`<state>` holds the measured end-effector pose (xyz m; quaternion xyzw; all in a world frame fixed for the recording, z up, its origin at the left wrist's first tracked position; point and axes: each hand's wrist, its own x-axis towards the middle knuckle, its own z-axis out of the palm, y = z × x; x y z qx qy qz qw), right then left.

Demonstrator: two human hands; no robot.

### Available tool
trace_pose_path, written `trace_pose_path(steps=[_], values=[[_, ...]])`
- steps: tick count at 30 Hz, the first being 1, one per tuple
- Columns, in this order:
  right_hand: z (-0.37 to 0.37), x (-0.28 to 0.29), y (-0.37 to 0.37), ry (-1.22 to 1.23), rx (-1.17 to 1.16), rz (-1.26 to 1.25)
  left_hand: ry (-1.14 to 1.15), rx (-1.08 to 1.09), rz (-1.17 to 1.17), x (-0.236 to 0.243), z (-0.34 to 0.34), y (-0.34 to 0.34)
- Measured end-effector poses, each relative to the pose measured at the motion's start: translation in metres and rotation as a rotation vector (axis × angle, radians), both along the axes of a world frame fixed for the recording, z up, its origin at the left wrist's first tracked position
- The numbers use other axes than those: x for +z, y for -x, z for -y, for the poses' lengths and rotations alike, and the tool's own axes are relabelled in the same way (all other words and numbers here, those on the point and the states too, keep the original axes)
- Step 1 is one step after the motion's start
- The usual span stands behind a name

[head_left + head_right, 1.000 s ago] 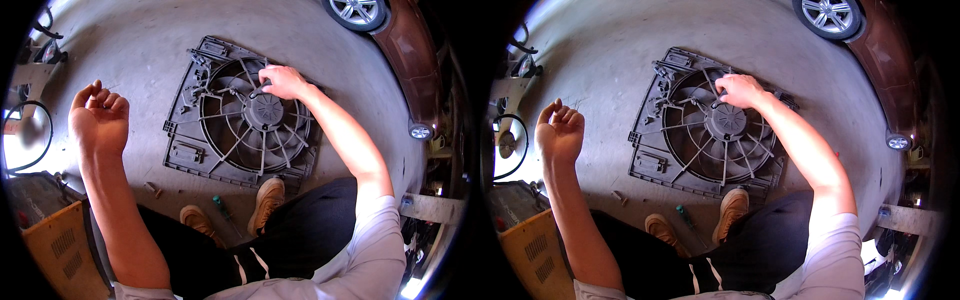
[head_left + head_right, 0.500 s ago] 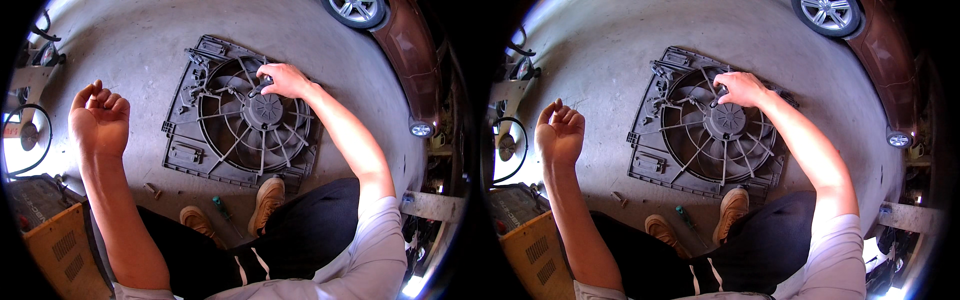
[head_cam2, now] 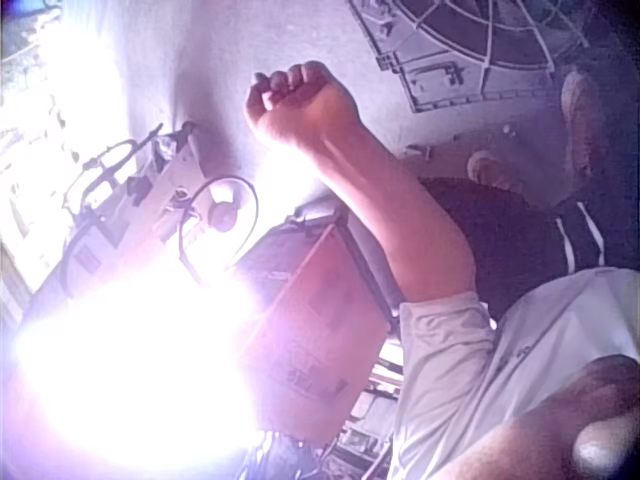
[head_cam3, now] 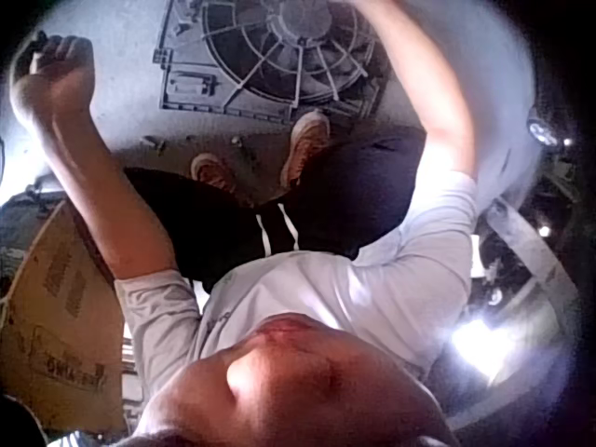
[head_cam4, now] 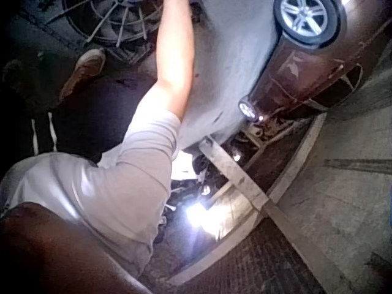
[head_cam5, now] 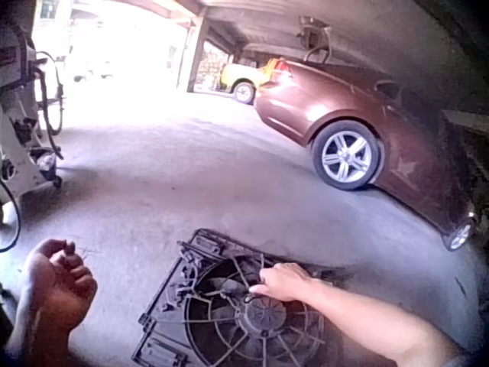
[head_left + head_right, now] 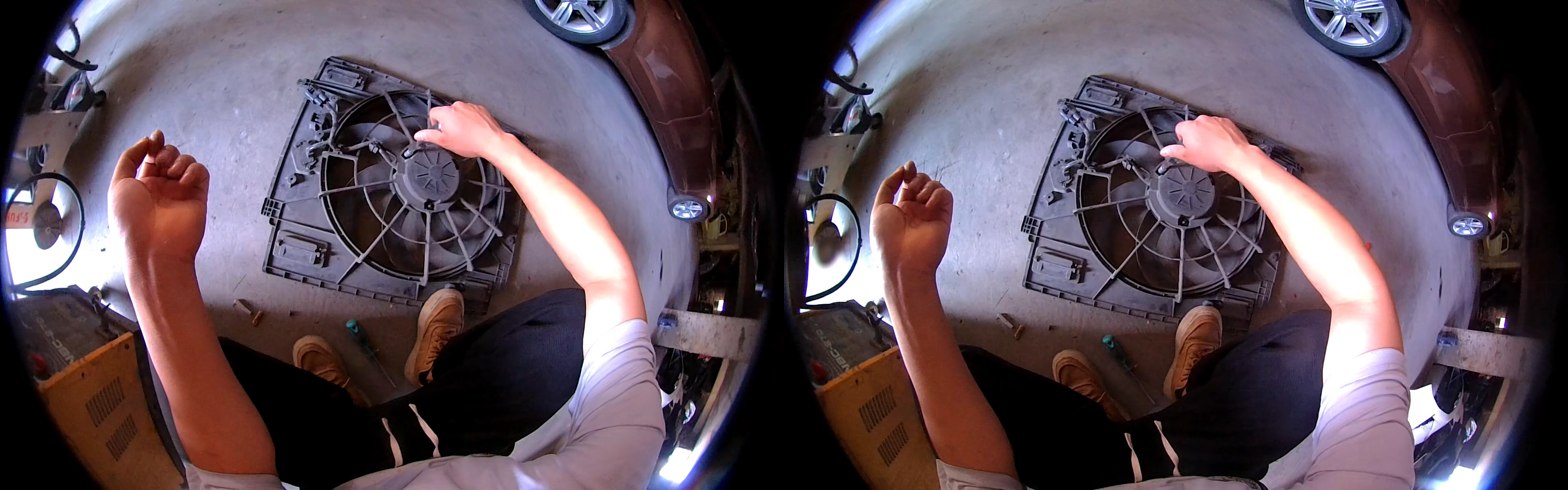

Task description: The person removes an electrical connector and screws from a radiator fan assembly using a screwdriver and pliers while sitting on a concrete floor.

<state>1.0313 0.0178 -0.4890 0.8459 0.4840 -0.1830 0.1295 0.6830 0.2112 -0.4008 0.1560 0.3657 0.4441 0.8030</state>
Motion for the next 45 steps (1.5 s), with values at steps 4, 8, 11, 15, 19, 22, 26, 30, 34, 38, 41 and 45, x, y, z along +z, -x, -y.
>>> trace_pose_path(steps=[4, 8, 11, 15, 19, 22, 26, 30, 34, 38, 41, 45], values=[[0.016, -0.008, -0.014, -0.228, 0.275, -0.193, 0.015, -0.051, 0.03, -0.002, 0.0, 0.0], [0.018, -0.016, -0.005, -0.302, 0.13, -0.04, 0.002, -0.042, 0.006, -0.001, 0.001, 0.0], [0.01, -0.008, -0.006, -0.138, 0.151, -0.065, 0.023, -0.031, 0.002, 0.002, 0.0, 0.0], [0.012, -0.005, -0.006, -0.159, 0.283, -0.093, 0.024, -0.058, 0.02, 0.0, -0.001, 0.002], [0.004, -0.002, 0.0, -0.082, 0.143, 0.021, 0.01, -0.032, -0.012, 0.004, 0.004, -0.001], [0.012, -0.004, -0.006, -0.249, 0.338, -0.125, 0.008, -0.059, 0.007, 0.001, 0.001, 0.001], [0.01, -0.006, -0.004, -0.182, 0.296, -0.073, 0.001, -0.093, 0.019, -0.002, -0.002, 0.003], [0.009, -0.007, -0.005, -0.103, 0.212, -0.058, -0.002, -0.065, -0.021, 0.001, 0.002, -0.003], [0.011, -0.001, -0.006, -0.159, 0.307, -0.114, -0.002, -0.092, 0.013, -0.003, -0.002, 0.0], [0.002, -0.005, 0.0, -0.067, 0.148, 0.014, -0.014, -0.093, 0.013, -0.003, 0.001, -0.001], [0.008, -0.009, -0.005, -0.189, 0.237, -0.06, 0.017, -0.093, -0.001, -0.004, 0.002, -0.004], [0.01, -0.014, -0.006, -0.261, 0.184, -0.048, -0.022, -0.121, -0.028, -0.01, 0.003, -0.006]])
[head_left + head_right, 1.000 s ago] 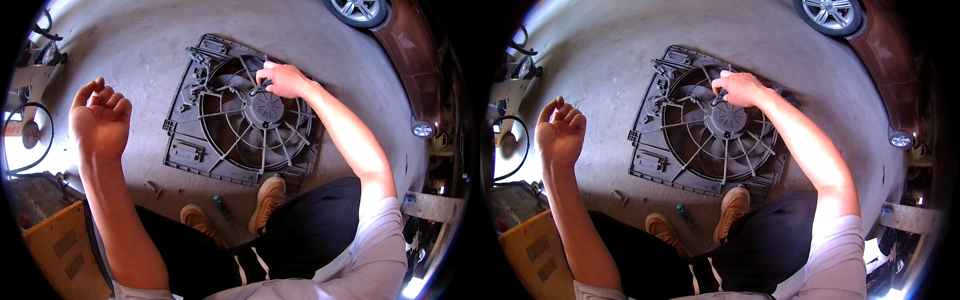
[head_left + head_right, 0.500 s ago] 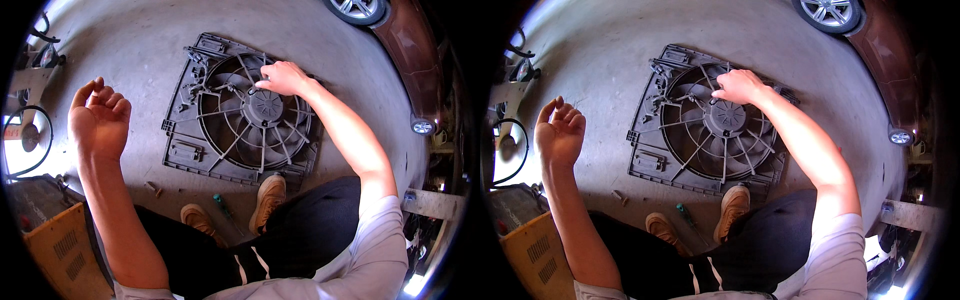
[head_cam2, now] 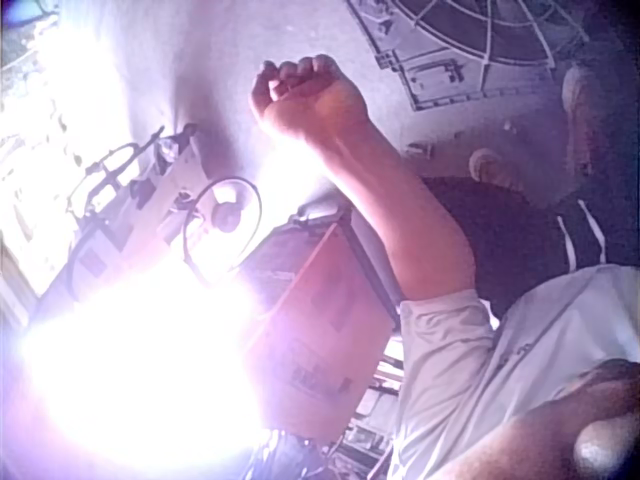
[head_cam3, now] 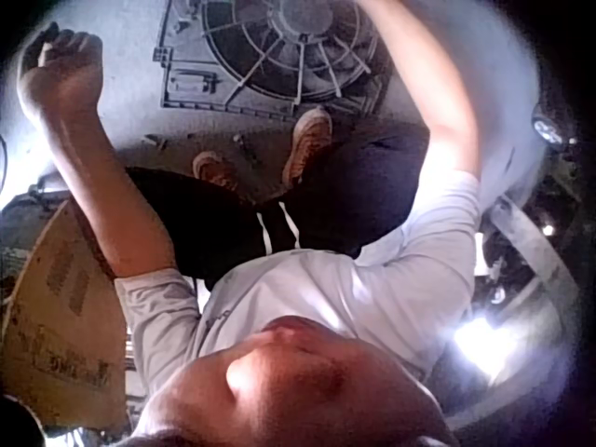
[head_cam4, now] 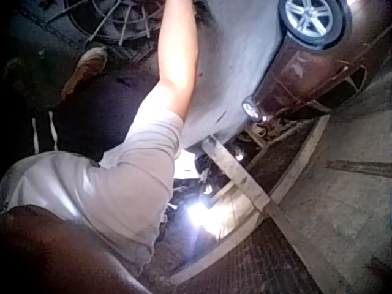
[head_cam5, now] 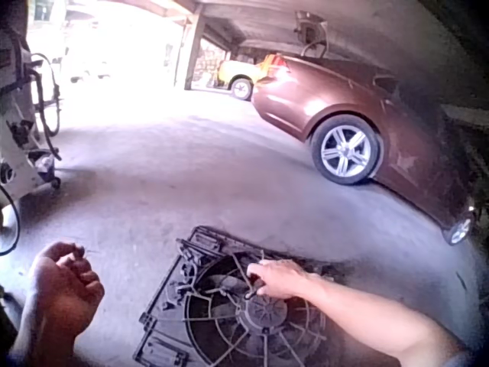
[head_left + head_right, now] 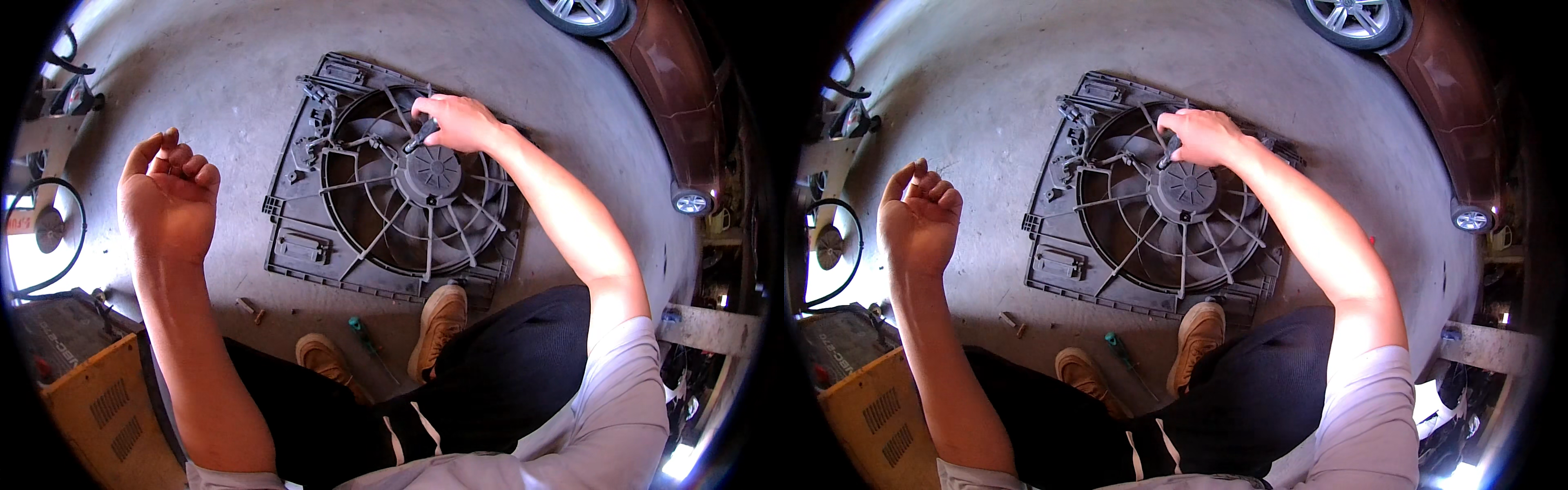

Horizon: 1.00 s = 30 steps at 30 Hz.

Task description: The person removes an electrical connector and screws from a radiator fan assembly using a screwdriver and pliers while sitting on a concrete floor.

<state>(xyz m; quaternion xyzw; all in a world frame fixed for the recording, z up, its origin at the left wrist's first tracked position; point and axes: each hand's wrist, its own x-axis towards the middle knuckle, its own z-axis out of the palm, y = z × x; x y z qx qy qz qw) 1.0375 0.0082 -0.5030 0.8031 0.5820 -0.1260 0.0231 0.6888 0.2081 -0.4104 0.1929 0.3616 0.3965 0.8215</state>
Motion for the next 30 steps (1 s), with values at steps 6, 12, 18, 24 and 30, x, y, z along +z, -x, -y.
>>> trace_pose_path(steps=[6, 12, 18, 24, 30], values=[[0.003, 0.003, -0.004, 0.003, 0.035, -0.037, -0.008, 0.016, -0.051, -0.001, 0.006, -0.006], [0.012, 0.005, -0.021, -0.069, -0.043, -0.101, -0.068, -0.072, -0.129, -0.011, 0.013, -0.027], [0.035, 0.02, -0.025, -0.136, -0.213, -0.131, -0.562, -0.386, -0.706, -0.058, 0.054, -0.089], [0.056, 0.028, -0.03, -0.258, -0.29, -0.228, -1.402, -0.867, -0.923, -0.183, 0.083, -0.163], [0.081, 0.04, -0.031, -0.236, -0.361, -0.247, -1.583, -0.979, -0.988, -0.242, 0.093, -0.222]])
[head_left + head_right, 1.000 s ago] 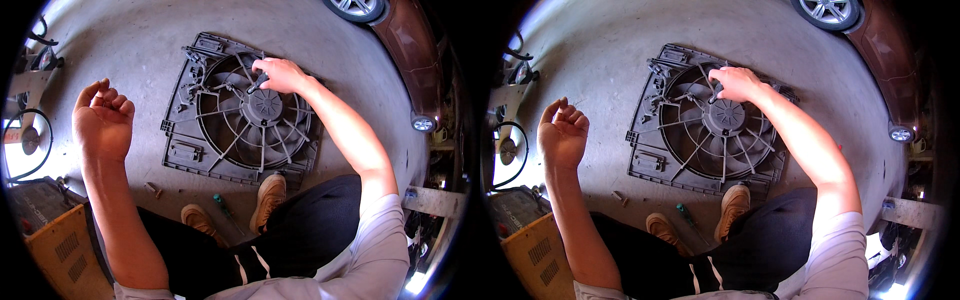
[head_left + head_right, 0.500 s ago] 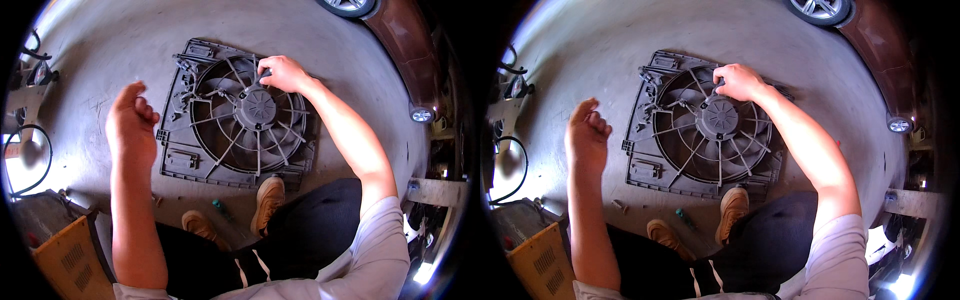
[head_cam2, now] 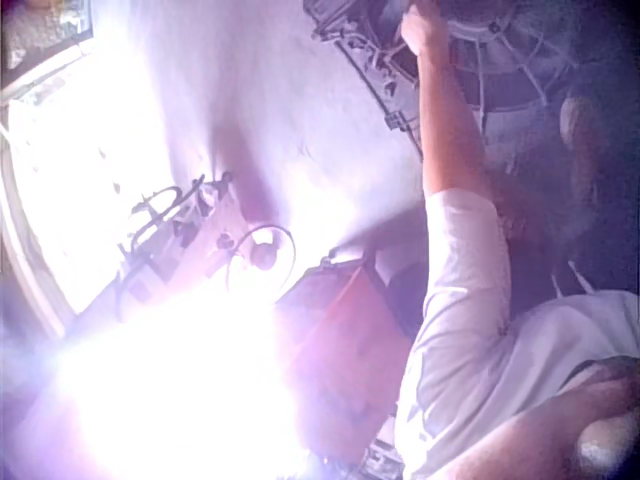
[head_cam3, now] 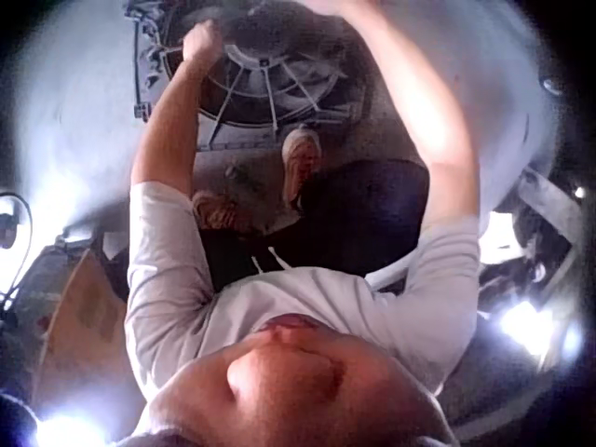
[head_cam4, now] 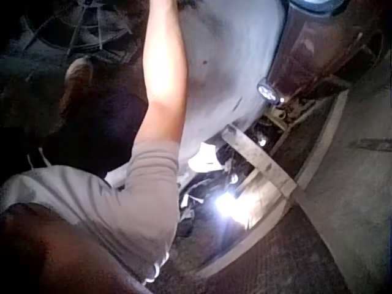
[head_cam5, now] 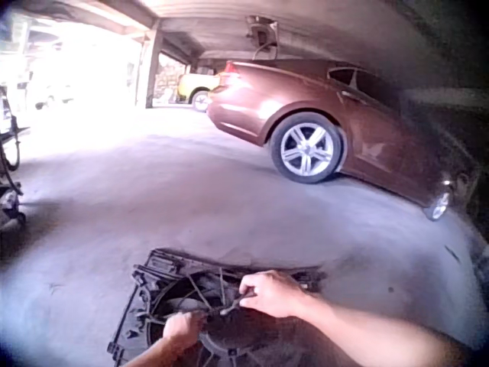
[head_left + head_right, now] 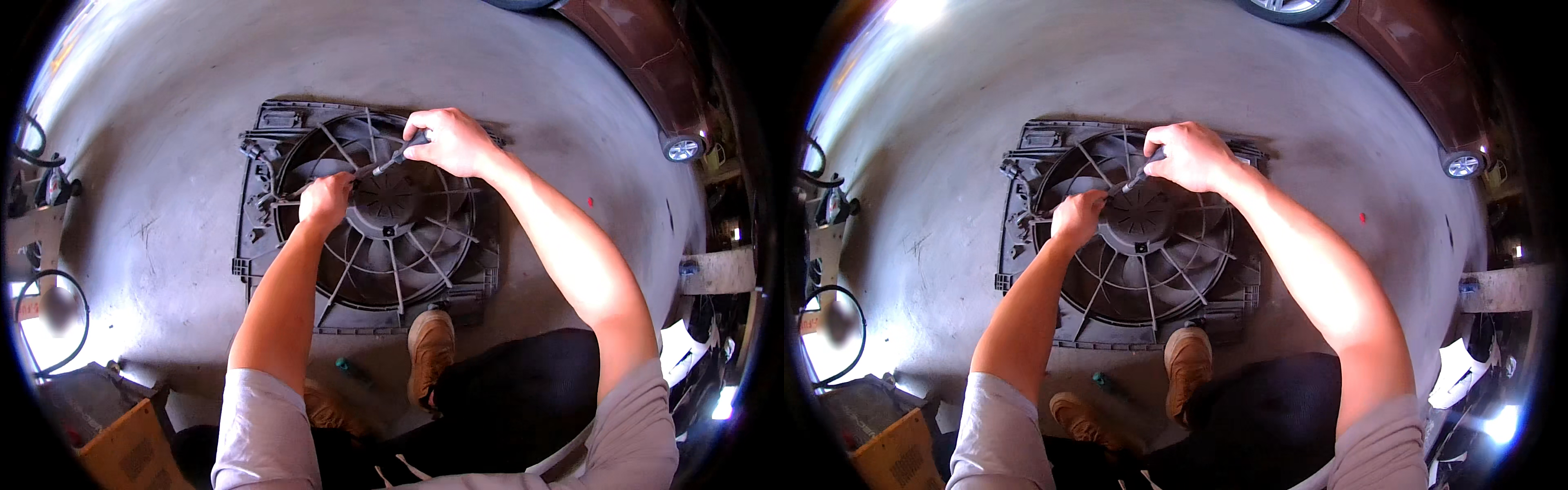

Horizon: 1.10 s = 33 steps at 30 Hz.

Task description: The person removes an electrical connector and screws from a radiator fan assembly using a screwdriver and pliers while sitting on a concrete floor.

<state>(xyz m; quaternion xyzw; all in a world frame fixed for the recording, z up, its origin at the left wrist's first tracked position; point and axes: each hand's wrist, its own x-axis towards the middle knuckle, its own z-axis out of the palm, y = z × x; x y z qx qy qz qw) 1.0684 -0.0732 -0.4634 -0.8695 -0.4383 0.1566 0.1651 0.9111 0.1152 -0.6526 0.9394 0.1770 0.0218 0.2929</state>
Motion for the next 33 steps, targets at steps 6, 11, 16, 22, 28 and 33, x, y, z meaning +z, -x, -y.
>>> trace_pose_path(steps=[6, 11, 16, 22, 28, 33], values=[[0.042, -0.013, -0.012, 0.033, -0.015, 0.112, -0.035, -0.026, 0.044, -0.015, 0.003, -0.01], [0.057, -0.03, -0.014, 0.062, 0.002, 0.135, -0.097, -0.124, -0.033, -0.007, -0.002, -0.024], [0.055, -0.042, -0.016, 0.1, 0.037, 0.118, -0.128, -0.142, -0.102, -0.006, -0.004, -0.032], [0.047, -0.05, -0.013, 0.098, -0.03, 0.059, 0.306, 0.055, 0.143, 0.003, -0.026, -0.01], [0.018, -0.04, -0.015, 0.395, -0.212, -0.074, 0.912, 0.224, -0.283, 0.024, -0.054, 0.126], [0.008, -0.03, -0.014, 0.346, 0.35, 0.166, 1.121, 0.608, -0.387, 0.028, -0.079, 0.268]])
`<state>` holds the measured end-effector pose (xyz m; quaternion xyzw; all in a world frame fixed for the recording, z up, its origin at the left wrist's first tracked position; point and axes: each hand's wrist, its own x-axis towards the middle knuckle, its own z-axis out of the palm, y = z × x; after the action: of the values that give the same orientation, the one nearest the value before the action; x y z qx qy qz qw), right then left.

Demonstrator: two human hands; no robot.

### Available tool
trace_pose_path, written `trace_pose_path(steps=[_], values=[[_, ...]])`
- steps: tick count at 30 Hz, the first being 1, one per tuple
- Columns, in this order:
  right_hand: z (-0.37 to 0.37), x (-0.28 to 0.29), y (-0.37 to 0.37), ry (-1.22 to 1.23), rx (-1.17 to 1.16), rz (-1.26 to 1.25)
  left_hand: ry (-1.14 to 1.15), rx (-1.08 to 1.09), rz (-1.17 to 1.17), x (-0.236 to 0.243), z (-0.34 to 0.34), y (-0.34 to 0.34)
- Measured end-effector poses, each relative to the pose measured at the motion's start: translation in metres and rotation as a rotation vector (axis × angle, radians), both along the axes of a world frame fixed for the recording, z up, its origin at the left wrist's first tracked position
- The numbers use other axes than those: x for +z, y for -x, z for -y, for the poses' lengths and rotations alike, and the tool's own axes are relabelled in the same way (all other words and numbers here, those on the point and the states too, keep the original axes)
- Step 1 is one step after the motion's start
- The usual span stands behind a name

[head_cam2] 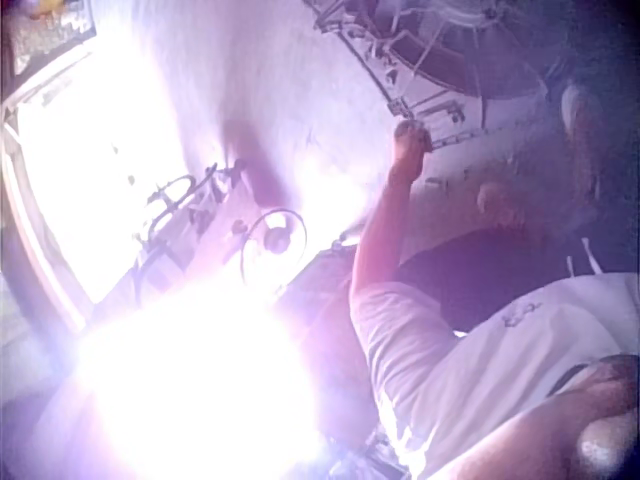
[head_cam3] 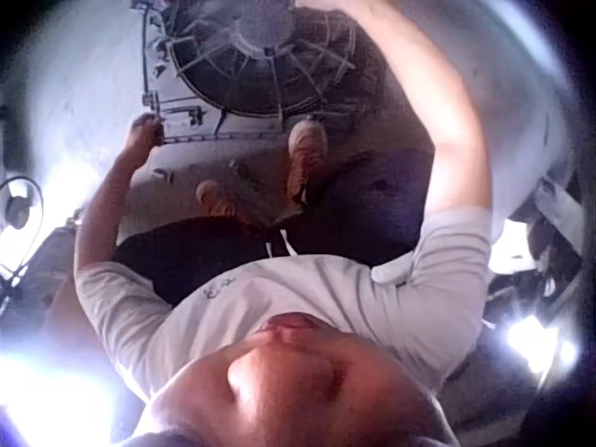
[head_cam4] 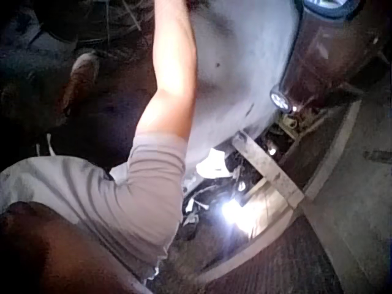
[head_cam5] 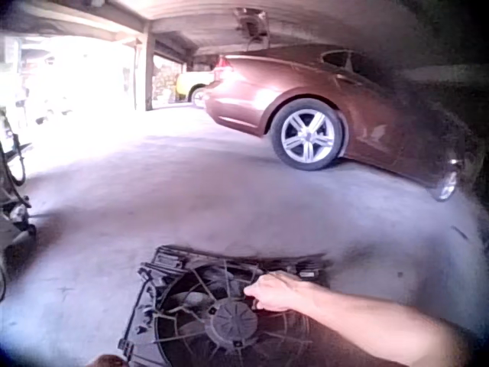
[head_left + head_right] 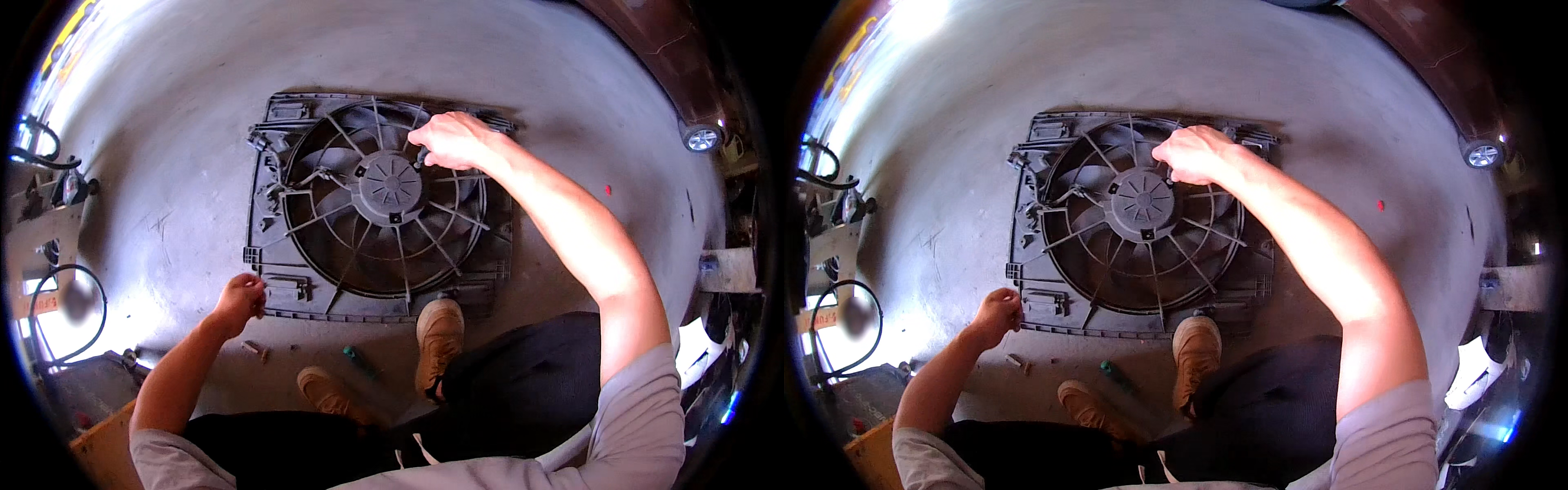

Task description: The person removes an electrical connector and screws from a radiator fan assembly using a screwdriver and pliers while sitting on a concrete floor.

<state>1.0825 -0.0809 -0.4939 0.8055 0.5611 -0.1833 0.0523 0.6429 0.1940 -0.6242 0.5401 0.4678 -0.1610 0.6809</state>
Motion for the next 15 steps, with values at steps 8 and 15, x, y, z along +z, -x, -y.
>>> trace_pose_path(steps=[8, 15], values=[[-0.004, -0.002, -0.016, 0.036, 0.281, 0.036, -0.419, -0.063, -0.075, -0.053, -0.051, 0.116], [0.012, -0.021, -0.02, -0.095, -0.563, -0.465, -0.718, -0.412, -0.205, -0.052, -0.058, 0.128]])
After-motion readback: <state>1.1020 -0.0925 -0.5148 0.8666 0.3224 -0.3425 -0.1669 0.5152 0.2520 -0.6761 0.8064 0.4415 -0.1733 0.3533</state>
